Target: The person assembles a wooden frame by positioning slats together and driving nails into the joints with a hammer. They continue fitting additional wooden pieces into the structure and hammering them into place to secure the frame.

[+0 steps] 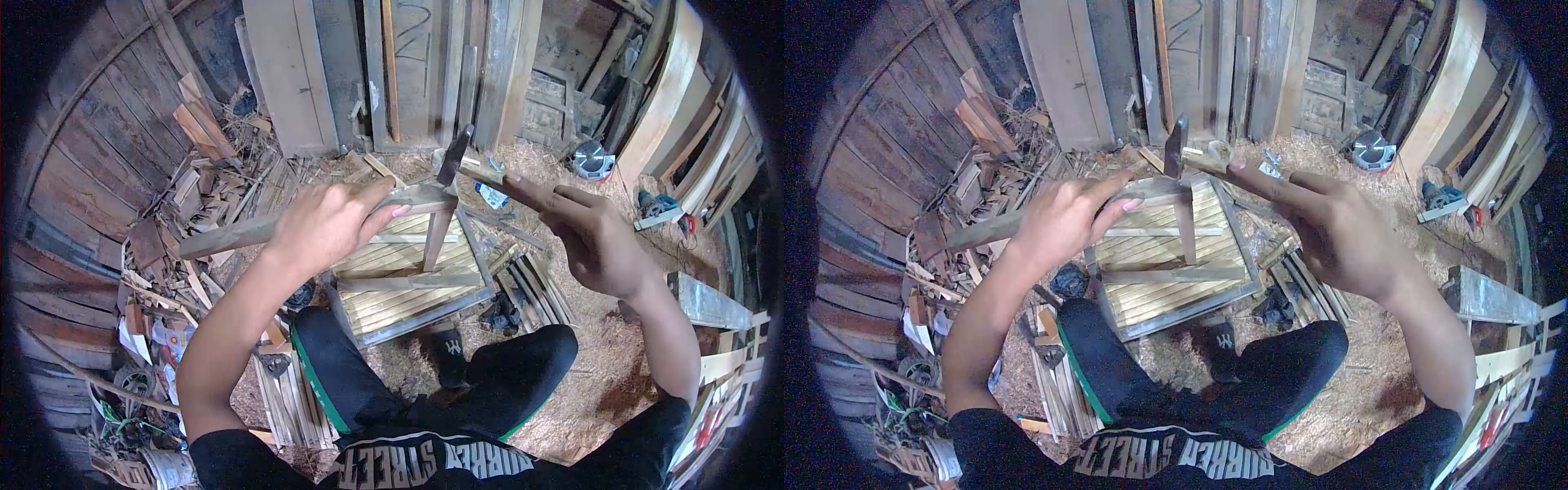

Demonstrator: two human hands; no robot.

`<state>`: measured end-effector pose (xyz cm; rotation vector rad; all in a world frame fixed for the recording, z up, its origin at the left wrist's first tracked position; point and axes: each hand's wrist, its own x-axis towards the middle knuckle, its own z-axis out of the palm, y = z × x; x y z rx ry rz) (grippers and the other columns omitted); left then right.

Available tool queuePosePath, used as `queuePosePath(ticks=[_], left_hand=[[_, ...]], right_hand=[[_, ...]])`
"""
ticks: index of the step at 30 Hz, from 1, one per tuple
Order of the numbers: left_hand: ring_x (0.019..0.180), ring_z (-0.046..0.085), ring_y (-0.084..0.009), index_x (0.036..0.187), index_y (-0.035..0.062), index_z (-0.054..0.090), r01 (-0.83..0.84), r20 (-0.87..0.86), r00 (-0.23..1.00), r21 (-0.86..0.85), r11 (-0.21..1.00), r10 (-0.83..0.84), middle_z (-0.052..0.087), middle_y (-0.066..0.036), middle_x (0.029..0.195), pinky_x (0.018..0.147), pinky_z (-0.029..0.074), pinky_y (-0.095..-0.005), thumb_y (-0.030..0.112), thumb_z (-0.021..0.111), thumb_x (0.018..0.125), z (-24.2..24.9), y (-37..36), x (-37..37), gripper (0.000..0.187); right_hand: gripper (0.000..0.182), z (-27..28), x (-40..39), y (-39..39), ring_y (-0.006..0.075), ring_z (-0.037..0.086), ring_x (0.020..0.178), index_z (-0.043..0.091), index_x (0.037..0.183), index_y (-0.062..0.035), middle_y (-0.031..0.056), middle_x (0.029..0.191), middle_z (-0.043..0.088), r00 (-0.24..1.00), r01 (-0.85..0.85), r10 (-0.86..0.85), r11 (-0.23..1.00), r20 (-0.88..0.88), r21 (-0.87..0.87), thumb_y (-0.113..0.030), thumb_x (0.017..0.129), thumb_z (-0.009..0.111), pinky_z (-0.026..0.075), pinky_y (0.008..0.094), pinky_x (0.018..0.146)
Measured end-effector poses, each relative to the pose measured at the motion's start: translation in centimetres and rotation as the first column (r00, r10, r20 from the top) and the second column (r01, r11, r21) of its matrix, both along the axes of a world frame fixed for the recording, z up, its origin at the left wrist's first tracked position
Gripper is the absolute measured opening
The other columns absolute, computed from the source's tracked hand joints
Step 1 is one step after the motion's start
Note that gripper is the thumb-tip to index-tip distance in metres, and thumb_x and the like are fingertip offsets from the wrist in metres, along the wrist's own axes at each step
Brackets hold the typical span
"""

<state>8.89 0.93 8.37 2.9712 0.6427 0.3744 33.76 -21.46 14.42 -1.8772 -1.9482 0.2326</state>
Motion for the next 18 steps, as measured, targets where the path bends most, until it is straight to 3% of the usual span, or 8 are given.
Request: queuePosePath(ticks=[1,5,8,10,11,13,16,18], left_hand=[[0.079,0.074,-0.0401,0.127,0.0108,0.071,0.008,0.020,1.000,0.008,1.000,-0.009,0.075,-0.019,0.091,0.073,0.060,-0.0482,0.040,0.067,0.098,-0.4,0.3,0.0,0.041],[0.079,0.073,-0.0404,0.128,0.0128,0.071,0.031,0.040,0.999,0.038,0.999,-0.033,0.075,-0.019,0.090,0.074,0.060,-0.0490,0.042,0.067,0.098,-0.2,0.1,0.0,0.042],[0.079,0.073,-0.0416,0.129,0.0140,0.070,0.037,0.001,0.999,0.033,0.999,-0.037,0.075,-0.020,0.091,0.075,0.060,-0.0489,0.042,0.067,0.097,-0.3,0.3,0.1,0.042],[0.079,0.073,-0.0422,0.129,0.0143,0.070,0.040,0.030,0.999,0.031,0.999,-0.041,0.075,-0.020,0.091,0.075,0.060,-0.0492,0.043,0.067,0.097,-0.5,0.3,0.0,0.043],[0.079,0.072,-0.0427,0.129,0.0146,0.070,0.043,0.059,0.997,0.031,0.999,-0.045,0.075,-0.021,0.091,0.075,0.060,-0.0496,0.044,0.066,0.097,-0.7,0.2,0.1,0.043],[0.079,0.072,-0.0428,0.129,0.0147,0.070,0.039,0.060,0.997,0.044,0.998,-0.041,0.075,-0.021,0.090,0.074,0.060,-0.0497,0.044,0.066,0.097,-0.7,0.2,0.0,0.044],[0.079,0.072,-0.0427,0.129,0.0144,0.070,0.035,0.044,0.998,0.048,0.998,-0.037,0.074,-0.022,0.089,0.074,0.060,-0.0497,0.045,0.066,0.097,-0.7,0.1,-0.1,0.044],[0.080,0.073,-0.0425,0.129,0.0142,0.070,0.034,0.028,0.999,0.043,0.999,-0.035,0.074,-0.022,0.089,0.074,0.060,-0.0496,0.045,0.066,0.097,-0.5,0.2,-0.1,0.044]], right_hand=[[0.077,-0.4,0.3,0.0,0.0370,0.050,0.070,0.051,0.151,-0.0123,0.0210,0.082,0.052,0.998,-0.067,0.066,0.995,0.022,0.073,0.020,0.082,0.051,0.045,0.0415,0.065],[0.078,-0.2,0.3,-0.1,0.0375,0.054,0.073,0.051,0.151,-0.0104,0.0224,0.090,0.060,0.999,-0.044,0.044,0.998,0.007,0.033,0.022,0.080,0.048,0.048,0.0398,0.069],[0.067,-1.2,0.3,0.4,0.0281,0.063,0.081,0.052,0.150,-0.0071,0.0197,0.107,0.070,0.998,-0.044,0.047,0.997,-0.029,0.068,0.016,0.087,0.056,0.052,0.0352,0.077],[0.052,-4.7,0.1,1.1,0.0195,0.070,0.092,0.057,0.144,-0.0042,0.0189,0.106,0.074,0.941,0.093,0.000,0.961,-0.337,0.260,-0.003,0.094,0.069,0.054,0.0345,0.082],[0.048,-6.4,-0.5,1.5,0.0121,0.065,0.097,0.062,0.136,0.0019,0.0160,0.110,0.075,0.853,0.213,-0.098,0.962,-0.513,0.172,-0.014,0.093,0.077,0.053,0.0306,0.087],[0.046,-9.7,-1.4,3.1,0.0136,0.065,0.098,0.068,0.124,0.0026,0.0109,0.105,0.073,0.781,0.271,-0.142,0.955,-0.608,0.124,-0.016,0.086,0.085,0.052,0.0309,0.087],[0.046,-13.2,-3.1,6.2,0.0166,0.066,0.099,0.068,0.123,0.0029,0.0076,0.105,0.073,0.736,0.293,-0.011,0.907,-0.677,0.304,-0.014,0.084,0.086,0.053,0.0327,0.090],[0.045,-14.8,-3.8,7.5,0.0167,0.066,0.097,0.068,0.123,0.0028,0.0074,0.105,0.073,0.580,0.329,-0.051,0.927,-0.813,0.177,-0.013,0.085,0.085,0.053,0.0329,0.089]])
